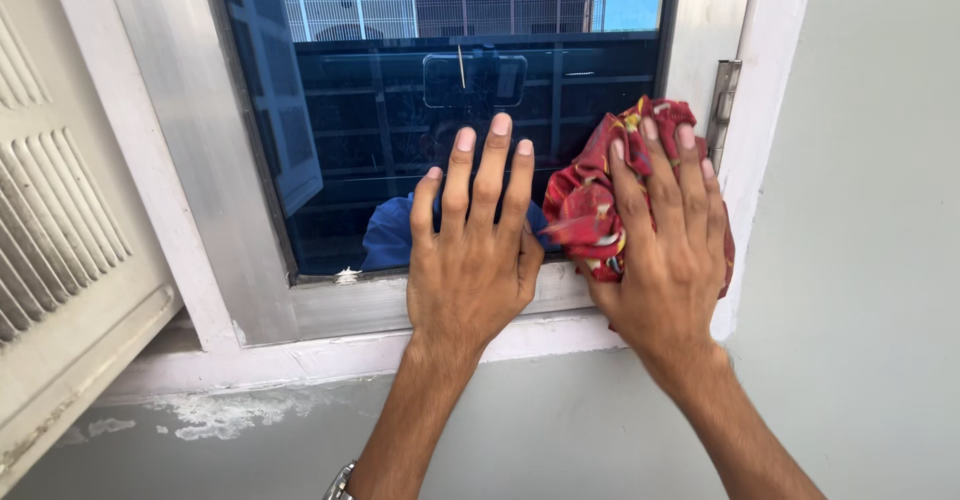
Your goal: The person wipes a window pane and the adjacent air conditioner unit with a red patterned cloth. They clean the vertical window frame and the horizontal glass surface of the AC unit, moving the cloth back and forth across the surfaces.
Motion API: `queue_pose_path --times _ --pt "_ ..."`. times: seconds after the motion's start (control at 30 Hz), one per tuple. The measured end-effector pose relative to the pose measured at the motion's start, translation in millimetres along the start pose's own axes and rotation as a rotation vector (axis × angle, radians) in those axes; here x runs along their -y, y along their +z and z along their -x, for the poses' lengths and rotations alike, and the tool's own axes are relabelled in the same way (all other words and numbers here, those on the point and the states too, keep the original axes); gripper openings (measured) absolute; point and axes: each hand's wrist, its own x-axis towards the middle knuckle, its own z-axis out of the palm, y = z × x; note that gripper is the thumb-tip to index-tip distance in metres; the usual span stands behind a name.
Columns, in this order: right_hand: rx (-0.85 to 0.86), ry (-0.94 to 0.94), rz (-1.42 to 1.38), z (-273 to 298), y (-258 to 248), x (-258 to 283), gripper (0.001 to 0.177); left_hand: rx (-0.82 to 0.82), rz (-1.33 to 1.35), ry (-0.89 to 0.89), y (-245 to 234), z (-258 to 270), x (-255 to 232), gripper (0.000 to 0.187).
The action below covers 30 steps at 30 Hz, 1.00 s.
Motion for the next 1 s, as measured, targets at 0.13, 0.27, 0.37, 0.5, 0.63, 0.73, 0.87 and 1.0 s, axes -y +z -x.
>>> queue_pose_path --times 0.13,0.27,0.37,0.5,0.63,0.73,0.87,1.0 --pt "-0.048 -0.019 0.039 -34.7 19.8 -24.7 0.093 0.013 -0.002 -0.003 -0.6 -2.9 -0.3 0.067" --pt "-0.061 0.014 0.054 -68.7 26.8 -41.0 0.096 0.015 0.013 -0.01 -2.2 -5.3 -0.2 0.068" --pt "-0.004 0.041 0.02 -49.2 14.7 -29.9 0.098 0.008 0.017 -0.003 -0.8 -2.1 -0.4 0.068" --pt "0.057 0.029 0.035 3.5 -2.6 -6.5 0.101 -0.044 0.02 0.01 1.3 0.9 -0.1 0.067" --pt "0.037 -0.016 0.019 -11.2 -0.8 -14.9 0.102 -0.02 0.051 0.011 4.0 -16.4 4.5 0.055" --pt "0.012 -0.025 0.06 -57.9 6.8 -37.2 0.1 -0.044 0.072 0.007 9.9 -26.5 6.0 0.055" --pt "0.003 -0.008 0.075 -87.0 8.8 -41.4 0.09 -0.054 0.049 -0.006 9.2 -26.2 4.1 0.062" --pt "0.031 0.005 0.056 -45.1 -5.1 -15.7 0.092 -0.046 0.075 -0.009 3.0 -32.8 3.8 0.065"
